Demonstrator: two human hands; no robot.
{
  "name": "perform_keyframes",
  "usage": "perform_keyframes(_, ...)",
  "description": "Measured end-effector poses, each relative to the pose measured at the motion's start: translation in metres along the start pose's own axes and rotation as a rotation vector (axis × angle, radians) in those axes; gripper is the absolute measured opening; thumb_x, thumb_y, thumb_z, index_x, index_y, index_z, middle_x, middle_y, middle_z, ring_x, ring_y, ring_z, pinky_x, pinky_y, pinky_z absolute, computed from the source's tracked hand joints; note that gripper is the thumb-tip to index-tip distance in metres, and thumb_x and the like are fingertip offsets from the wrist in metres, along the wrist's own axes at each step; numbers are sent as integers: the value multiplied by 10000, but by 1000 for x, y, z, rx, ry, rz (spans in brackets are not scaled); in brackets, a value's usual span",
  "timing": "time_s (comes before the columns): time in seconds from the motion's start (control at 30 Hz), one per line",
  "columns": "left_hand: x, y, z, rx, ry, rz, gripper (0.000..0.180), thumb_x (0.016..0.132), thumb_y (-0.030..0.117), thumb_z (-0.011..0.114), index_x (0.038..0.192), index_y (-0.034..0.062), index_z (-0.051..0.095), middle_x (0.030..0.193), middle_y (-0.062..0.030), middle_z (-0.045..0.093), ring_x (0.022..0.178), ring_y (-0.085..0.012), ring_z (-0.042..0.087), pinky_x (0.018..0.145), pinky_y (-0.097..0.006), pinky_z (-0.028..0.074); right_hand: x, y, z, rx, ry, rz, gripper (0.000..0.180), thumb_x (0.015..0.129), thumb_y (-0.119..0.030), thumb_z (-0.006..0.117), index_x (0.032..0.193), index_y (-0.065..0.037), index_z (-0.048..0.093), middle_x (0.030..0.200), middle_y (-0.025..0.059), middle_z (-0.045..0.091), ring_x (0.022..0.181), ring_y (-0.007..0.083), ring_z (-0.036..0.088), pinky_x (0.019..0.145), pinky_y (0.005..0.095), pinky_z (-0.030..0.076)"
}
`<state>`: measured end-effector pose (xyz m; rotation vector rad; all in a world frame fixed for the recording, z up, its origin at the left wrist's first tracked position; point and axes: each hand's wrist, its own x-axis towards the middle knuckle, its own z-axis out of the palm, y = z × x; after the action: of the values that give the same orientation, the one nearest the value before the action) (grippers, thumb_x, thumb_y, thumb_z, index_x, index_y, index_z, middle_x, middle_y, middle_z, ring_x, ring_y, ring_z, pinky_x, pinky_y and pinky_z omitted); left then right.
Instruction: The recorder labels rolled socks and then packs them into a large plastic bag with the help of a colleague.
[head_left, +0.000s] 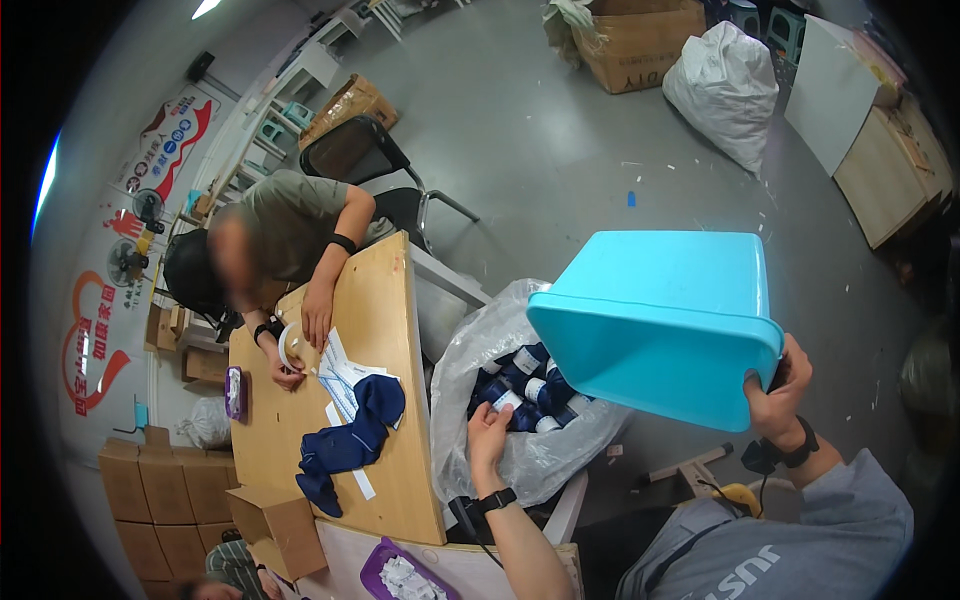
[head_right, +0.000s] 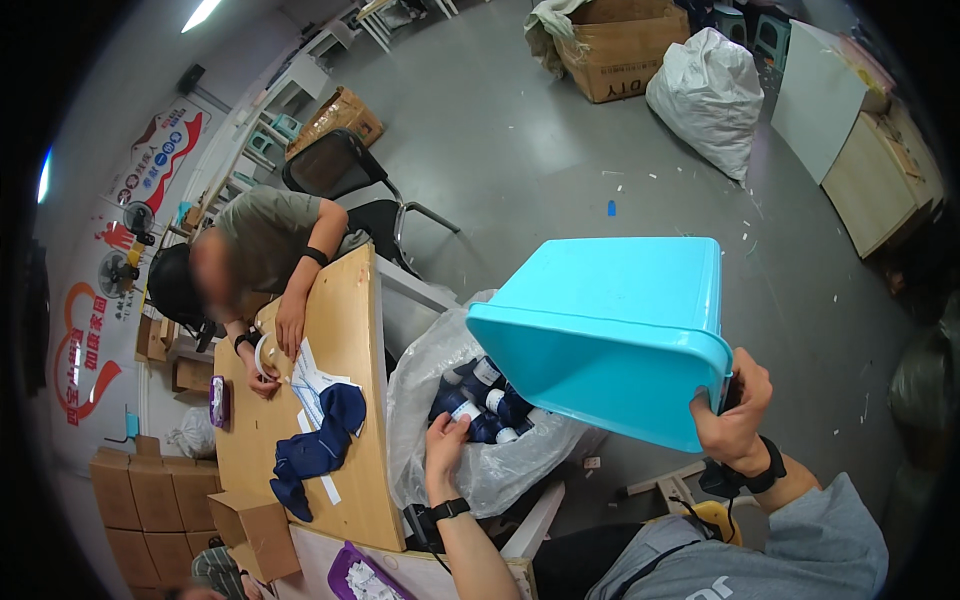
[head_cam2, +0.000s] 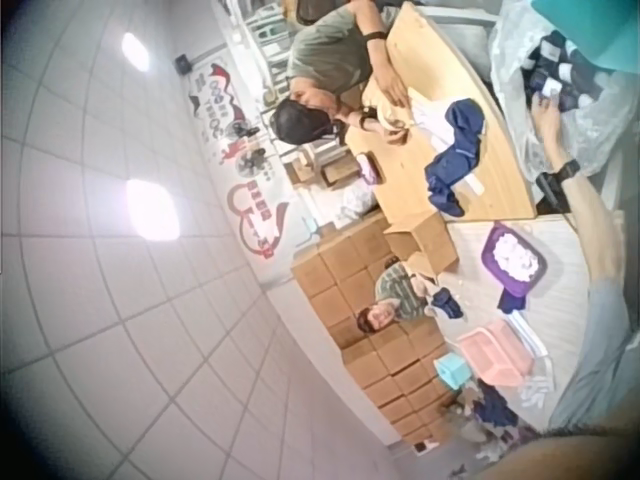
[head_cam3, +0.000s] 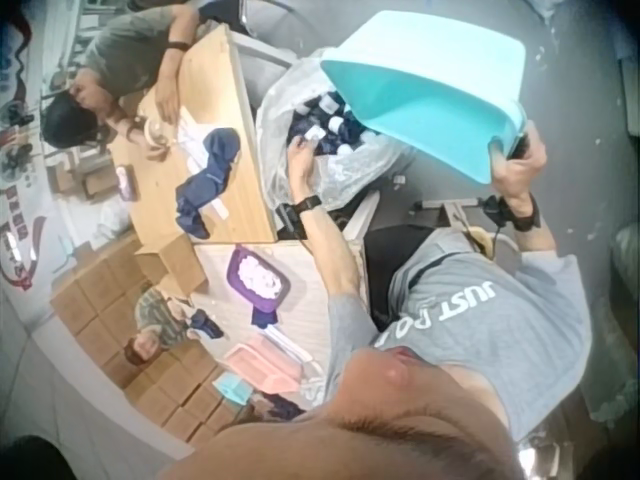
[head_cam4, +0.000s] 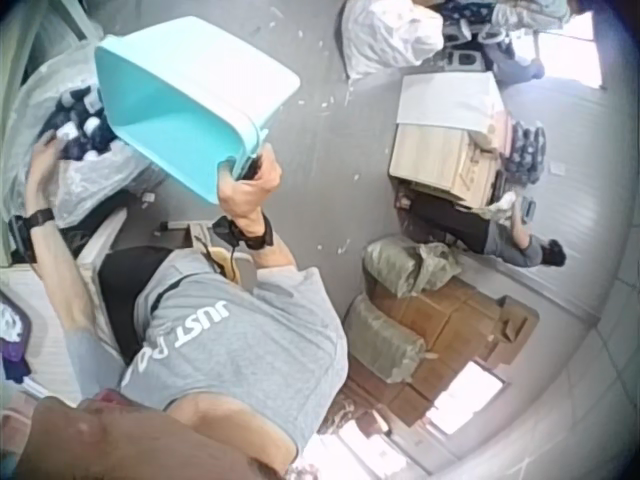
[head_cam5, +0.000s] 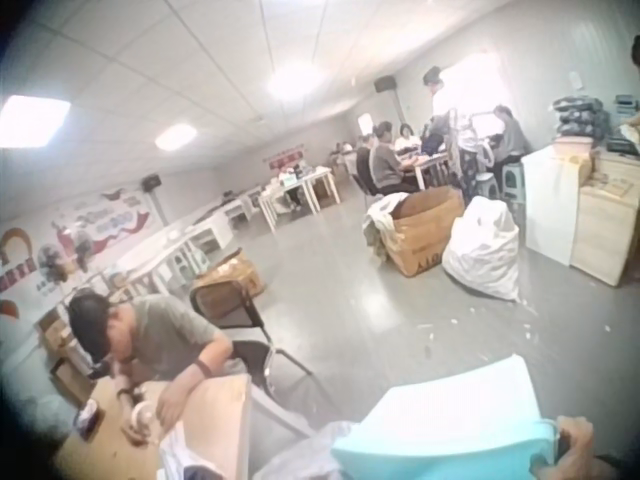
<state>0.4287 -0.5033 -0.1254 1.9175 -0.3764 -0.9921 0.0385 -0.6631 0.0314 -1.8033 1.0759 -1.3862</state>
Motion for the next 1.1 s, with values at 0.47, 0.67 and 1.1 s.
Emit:
perform_keyframes(0.47, 5, -12, 48, 808, 281, 380, 267, 829, 134, 696, 1087, 63, 700, 965, -127, 668, 904, -327, 655, 774, -444, 513, -1, -3, 6, 41, -1, 56, 191, 680, 11, 592, 746, -66, 431, 625, -5, 429, 569, 70, 394, 523, 242, 295)
perform_keyframes(0.67, 2, -12, 48, 825, 380, 389, 111, 824, 142, 702, 884, 49, 706, 913, -176, 660, 879, -382, 639, 754, -470, 503, 1, -5, 6, 98, -24, 92, 160, 698, -2, 578, 788, -62, 460, 686, -8, 461, 624, 74, 429, 572, 225, 329)
perform_keyframes(1.1, -37, 34, 7, 255, 214, 323, 285, 898, 66, 618, 1171, -11, 646, 922, -151, 716, 835, -203, 685, 787, -314, 533, 9, -2, 14, 226, -40, 157, 146, 716, -35, 536, 839, -74, 467, 724, -24, 420, 654, 72, 386, 601, 247, 333)
